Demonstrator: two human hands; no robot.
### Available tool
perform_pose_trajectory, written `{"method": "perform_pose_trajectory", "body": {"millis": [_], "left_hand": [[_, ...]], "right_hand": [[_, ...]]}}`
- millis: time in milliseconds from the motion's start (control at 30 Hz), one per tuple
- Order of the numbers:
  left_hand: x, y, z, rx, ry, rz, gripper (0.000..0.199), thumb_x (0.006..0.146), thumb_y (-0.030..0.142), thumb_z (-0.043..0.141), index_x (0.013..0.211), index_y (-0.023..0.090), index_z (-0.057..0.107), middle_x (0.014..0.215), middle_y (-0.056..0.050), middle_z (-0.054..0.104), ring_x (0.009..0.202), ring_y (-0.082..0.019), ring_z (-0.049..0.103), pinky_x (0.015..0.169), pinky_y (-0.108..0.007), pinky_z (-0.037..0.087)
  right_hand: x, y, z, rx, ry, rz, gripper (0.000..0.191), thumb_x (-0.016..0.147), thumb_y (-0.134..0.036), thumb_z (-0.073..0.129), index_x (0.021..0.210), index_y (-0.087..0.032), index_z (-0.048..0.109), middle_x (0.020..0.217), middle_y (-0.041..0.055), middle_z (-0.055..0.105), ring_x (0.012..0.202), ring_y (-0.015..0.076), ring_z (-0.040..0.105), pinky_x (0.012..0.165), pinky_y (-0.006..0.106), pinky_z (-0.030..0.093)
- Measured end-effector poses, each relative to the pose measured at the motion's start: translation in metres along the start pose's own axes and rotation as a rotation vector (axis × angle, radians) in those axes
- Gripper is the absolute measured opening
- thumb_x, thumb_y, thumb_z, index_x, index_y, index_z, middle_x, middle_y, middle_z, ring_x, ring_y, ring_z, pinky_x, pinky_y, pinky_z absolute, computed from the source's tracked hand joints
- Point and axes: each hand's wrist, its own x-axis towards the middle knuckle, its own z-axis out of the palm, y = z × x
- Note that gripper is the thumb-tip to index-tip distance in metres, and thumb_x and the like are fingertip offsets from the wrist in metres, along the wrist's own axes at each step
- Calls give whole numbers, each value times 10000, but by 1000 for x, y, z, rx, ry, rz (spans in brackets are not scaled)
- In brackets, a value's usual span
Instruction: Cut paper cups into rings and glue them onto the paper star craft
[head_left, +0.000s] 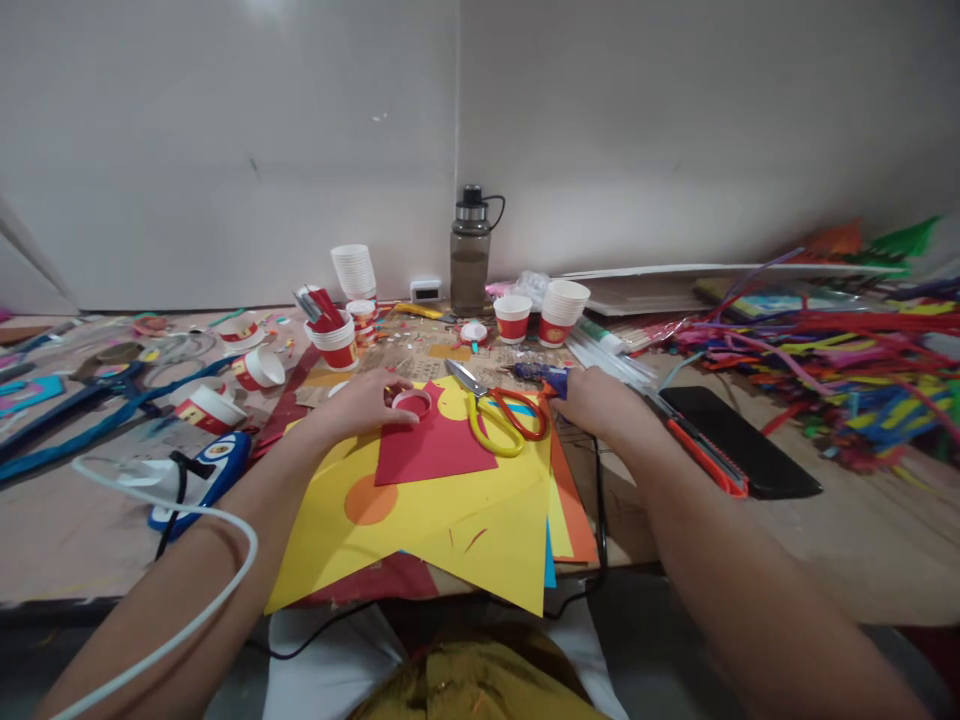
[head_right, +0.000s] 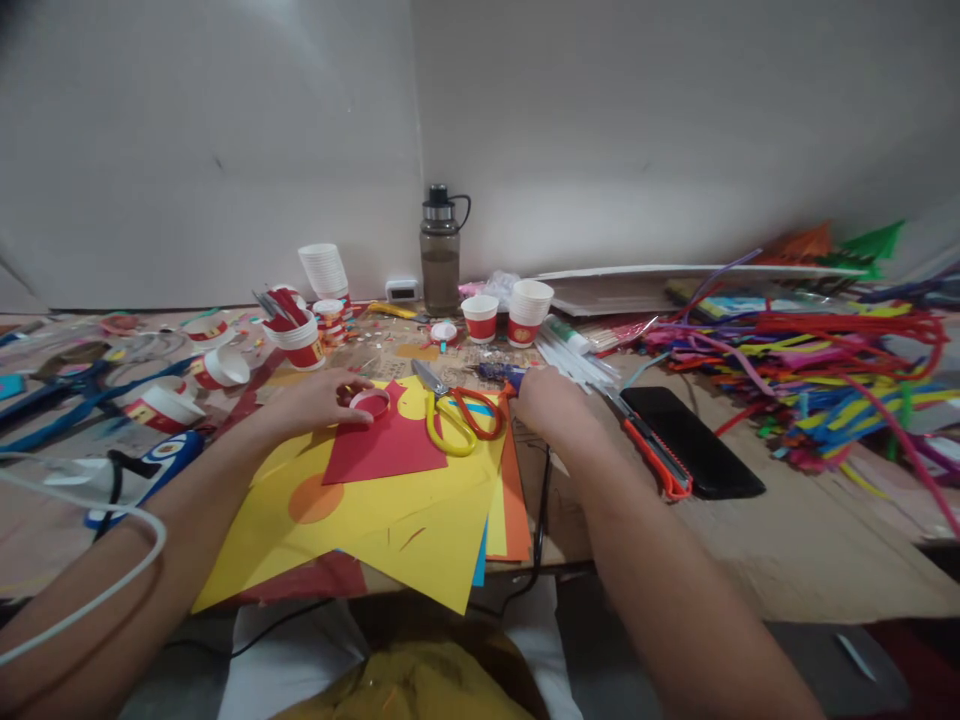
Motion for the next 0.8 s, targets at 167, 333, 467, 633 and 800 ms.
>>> {"method": "perform_pose_trajectory", "body": {"millis": [167, 333, 467, 633, 800], "left_hand": [[-1, 1, -1, 28, 2, 14, 599, 677, 586, 664, 1160, 232, 642, 1110, -62, 658, 921, -222, 622, 735, -291, 473], [0, 0, -1, 46, 12, 33, 608, 679, 593, 660, 1157, 218, 642, 1101, -68, 659, 930, -224, 622, 746, -288, 473], [-1, 1, -2, 49, 1, 28, 592, 682, 585, 661, 1151, 226, 642, 1099, -66, 661, 930, -223, 618, 751, -288, 468], [-2, 2, -3, 17, 14, 37, 592, 674, 576, 676, 1142, 214, 652, 1125, -86, 655, 962, -242, 609, 787, -315, 467], [-1, 0, -2, 11, 9, 32, 647, 646, 594, 695, 1162, 208, 641, 1115, -84, 658, 917, -227, 619, 770, -304, 476]], "right_hand": [[4, -3, 3, 31, 25, 40, 351, 768, -342, 575, 1000, -96, 670, 971, 206, 700, 891, 298, 674, 667, 308, 464], [12, 4, 2, 203, 62, 101, 382, 755, -349, 570, 1048, -112, 631, 995, 183, 700, 890, 278, 665, 604, 278, 428], [14, 9, 0, 335, 73, 110, 380, 745, -330, 571, 1062, -123, 595, 985, 160, 696, 862, 258, 649, 587, 268, 412], [10, 10, -10, 503, 244, 108, 373, 769, -341, 527, 1064, -120, 578, 942, 156, 687, 790, 250, 623, 621, 292, 424], [13, 9, -10, 681, 399, 82, 356, 768, -327, 497, 1053, -130, 578, 903, 119, 660, 758, 233, 599, 643, 313, 452]]}}
